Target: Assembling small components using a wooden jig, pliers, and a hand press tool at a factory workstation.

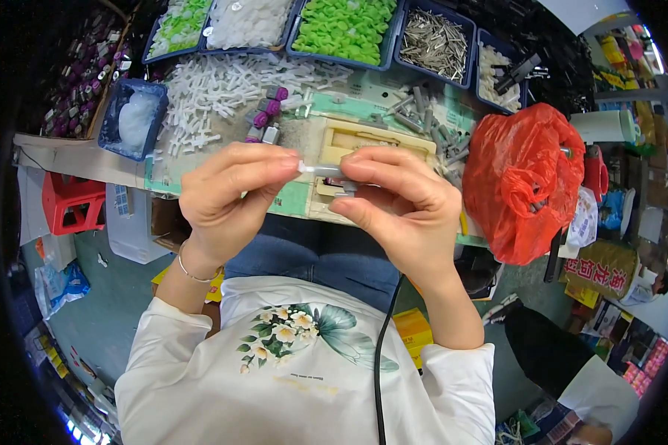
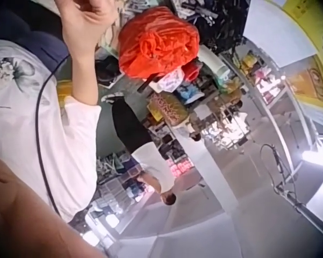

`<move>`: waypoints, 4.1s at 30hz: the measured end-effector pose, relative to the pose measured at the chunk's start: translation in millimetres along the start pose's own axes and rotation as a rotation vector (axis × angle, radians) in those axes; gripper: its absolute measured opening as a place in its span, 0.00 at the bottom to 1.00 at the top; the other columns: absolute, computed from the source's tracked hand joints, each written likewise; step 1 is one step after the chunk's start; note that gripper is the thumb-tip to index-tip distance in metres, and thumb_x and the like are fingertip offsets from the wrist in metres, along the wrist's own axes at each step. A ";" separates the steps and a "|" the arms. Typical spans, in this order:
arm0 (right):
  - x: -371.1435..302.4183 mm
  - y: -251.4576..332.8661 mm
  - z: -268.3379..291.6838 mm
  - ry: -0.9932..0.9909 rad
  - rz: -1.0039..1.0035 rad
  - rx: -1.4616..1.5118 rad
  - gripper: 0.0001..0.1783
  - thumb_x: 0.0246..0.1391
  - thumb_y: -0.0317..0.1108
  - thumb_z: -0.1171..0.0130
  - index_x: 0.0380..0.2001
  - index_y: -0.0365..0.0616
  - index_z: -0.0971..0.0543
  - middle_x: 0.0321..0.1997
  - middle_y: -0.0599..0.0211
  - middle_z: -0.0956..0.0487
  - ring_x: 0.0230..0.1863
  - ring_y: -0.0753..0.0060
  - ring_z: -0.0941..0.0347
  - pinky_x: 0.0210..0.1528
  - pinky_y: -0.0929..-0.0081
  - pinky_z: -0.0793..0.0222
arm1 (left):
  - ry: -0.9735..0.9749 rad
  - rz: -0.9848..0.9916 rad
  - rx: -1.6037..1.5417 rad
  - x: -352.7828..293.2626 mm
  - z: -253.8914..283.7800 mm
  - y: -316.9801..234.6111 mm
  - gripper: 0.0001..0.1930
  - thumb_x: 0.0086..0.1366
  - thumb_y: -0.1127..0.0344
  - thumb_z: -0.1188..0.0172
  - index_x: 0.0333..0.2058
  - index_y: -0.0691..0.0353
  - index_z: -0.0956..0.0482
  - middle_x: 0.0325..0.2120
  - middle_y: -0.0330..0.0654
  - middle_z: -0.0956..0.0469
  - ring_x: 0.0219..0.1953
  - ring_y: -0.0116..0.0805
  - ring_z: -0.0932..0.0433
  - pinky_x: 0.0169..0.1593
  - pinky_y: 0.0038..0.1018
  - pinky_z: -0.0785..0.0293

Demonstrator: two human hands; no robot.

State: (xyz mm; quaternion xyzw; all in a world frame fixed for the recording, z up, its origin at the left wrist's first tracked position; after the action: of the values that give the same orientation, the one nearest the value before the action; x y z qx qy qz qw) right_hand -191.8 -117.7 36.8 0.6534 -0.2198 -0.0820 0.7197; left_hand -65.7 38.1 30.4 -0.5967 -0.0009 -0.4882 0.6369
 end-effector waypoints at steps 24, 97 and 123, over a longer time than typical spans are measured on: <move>-40.5 -54.4 68.3 0.021 0.050 -0.710 0.16 0.32 0.27 0.30 0.32 0.42 0.18 0.38 0.67 0.20 0.45 0.64 0.32 0.47 0.70 0.36 | 0.154 -0.122 0.452 -43.4 -81.7 34.8 0.13 0.47 0.71 0.38 0.35 0.58 0.21 0.33 0.33 0.25 0.36 0.30 0.27 0.39 0.28 0.37; -15.2 -17.4 58.3 -0.115 0.092 -0.745 0.07 0.41 0.18 0.41 0.28 0.36 0.22 0.30 0.61 0.24 0.32 0.65 0.29 0.35 0.74 0.33 | -0.036 0.210 1.025 218.9 57.5 167.2 0.11 0.52 0.59 0.39 0.33 0.56 0.20 0.34 0.45 0.22 0.42 0.45 0.25 0.41 0.43 0.29; 25.9 -16.1 23.6 0.064 0.270 -0.630 0.07 0.45 0.25 0.39 0.32 0.41 0.21 0.32 0.62 0.23 0.37 0.58 0.28 0.39 0.67 0.32 | -0.259 0.880 -0.754 195.1 186.7 212.9 0.15 0.63 0.66 0.43 0.45 0.69 0.28 0.39 0.43 0.24 0.39 0.30 0.22 0.30 0.14 0.24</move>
State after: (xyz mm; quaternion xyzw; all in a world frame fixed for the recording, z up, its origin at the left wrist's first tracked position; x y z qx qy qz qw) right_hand -176.0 -151.7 27.6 0.3661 -0.2454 -0.0293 0.8971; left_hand 277.6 18.9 36.5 -0.7809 0.3423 -0.0682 0.5181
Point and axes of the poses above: each hand's wrist, its own x-axis towards the middle knuckle, its own z-axis out of the back of the hand, y = z × x, the point moved 1 cm from there along x, towards the middle knuckle
